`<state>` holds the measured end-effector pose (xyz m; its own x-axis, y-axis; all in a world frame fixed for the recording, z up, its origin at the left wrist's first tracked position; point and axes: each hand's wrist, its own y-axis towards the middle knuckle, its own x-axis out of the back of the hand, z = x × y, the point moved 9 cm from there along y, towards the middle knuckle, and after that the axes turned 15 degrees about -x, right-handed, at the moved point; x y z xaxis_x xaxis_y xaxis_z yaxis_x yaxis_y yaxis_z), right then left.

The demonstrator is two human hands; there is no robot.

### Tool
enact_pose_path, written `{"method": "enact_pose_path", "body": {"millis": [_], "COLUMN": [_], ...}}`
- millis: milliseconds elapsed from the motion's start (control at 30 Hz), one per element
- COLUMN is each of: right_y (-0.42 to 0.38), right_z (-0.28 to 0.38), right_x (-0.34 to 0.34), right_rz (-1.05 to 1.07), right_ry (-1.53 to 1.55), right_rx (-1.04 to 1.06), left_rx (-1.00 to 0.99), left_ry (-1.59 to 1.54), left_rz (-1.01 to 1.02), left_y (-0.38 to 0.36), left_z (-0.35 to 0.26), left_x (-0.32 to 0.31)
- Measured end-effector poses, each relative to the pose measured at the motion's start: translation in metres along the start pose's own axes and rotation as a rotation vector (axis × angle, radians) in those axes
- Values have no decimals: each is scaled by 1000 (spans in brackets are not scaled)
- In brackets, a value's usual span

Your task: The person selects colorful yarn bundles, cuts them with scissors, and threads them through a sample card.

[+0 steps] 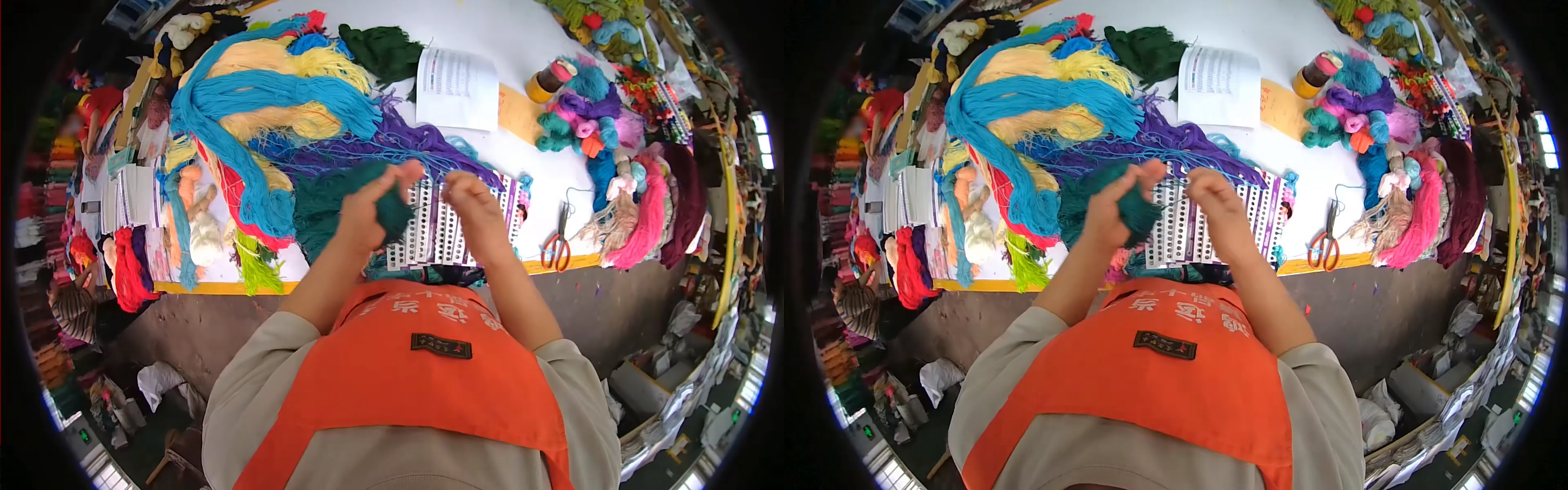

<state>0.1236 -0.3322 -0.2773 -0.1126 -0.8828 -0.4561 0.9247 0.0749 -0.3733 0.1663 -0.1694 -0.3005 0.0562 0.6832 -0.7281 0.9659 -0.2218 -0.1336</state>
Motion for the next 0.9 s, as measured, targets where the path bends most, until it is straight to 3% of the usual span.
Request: {"method": "enact_pose_path", "body": {"millis": [33,67,100,167,233,267,300,333,400,433,467,500,533,567,667,700,900], "right_y": [-5,1,-3,-32,-92,-104,-125,-103,-55,-15,19,46,69,77,99,101,108], "right_z": [4,14,12,28,38,32,50,30,0,-41,-45,-71,-88,-94,-106,-113,-122], "right_x": [30,65,129,259,432,464,479,477,447,393,321,278,237,211,176,177,182], "right_rz": [-115,38,-95,-209,-710,-721,-1066,-1038,-980,-792,-549,-501,-387,-363,-207,-163,-96], "right_ry": [228,369,437,610,442,446,-98,-243,-533,-201,-512,-640,-820,-831,-904,-930,-775], "right_rx": [-46,-28,-65,120,207,196,155,116,65,-49,211,-162,-121,-271,-229,-330,-378], "left_rx": [10,-11,-9,-94,-174,-189,-69,50,285,351,304,284,360,436,457,464,461], "left_ry": [-21,9,-93,-122,-135,-121,-133,-145,193,303,493,657,832,1007,1041,1047,933], "left_rz": [-100,-187,-248,-304,-328,-312,-237,-164,-214,-274,-243,-223,-171,-115,-58,-61,26], "left_y": [10,18,29,44,44,46,49,49,47,47,52,58,60,62,67,68,73], "left_z": [-3,-17,-23,-53,-74,-74,-52,-22,52,92,120,144,167,183,198,201,215], "left_x": [21,40,68,115,129,134,118,100,74,77,75,74,79,83,66,72,75]}}
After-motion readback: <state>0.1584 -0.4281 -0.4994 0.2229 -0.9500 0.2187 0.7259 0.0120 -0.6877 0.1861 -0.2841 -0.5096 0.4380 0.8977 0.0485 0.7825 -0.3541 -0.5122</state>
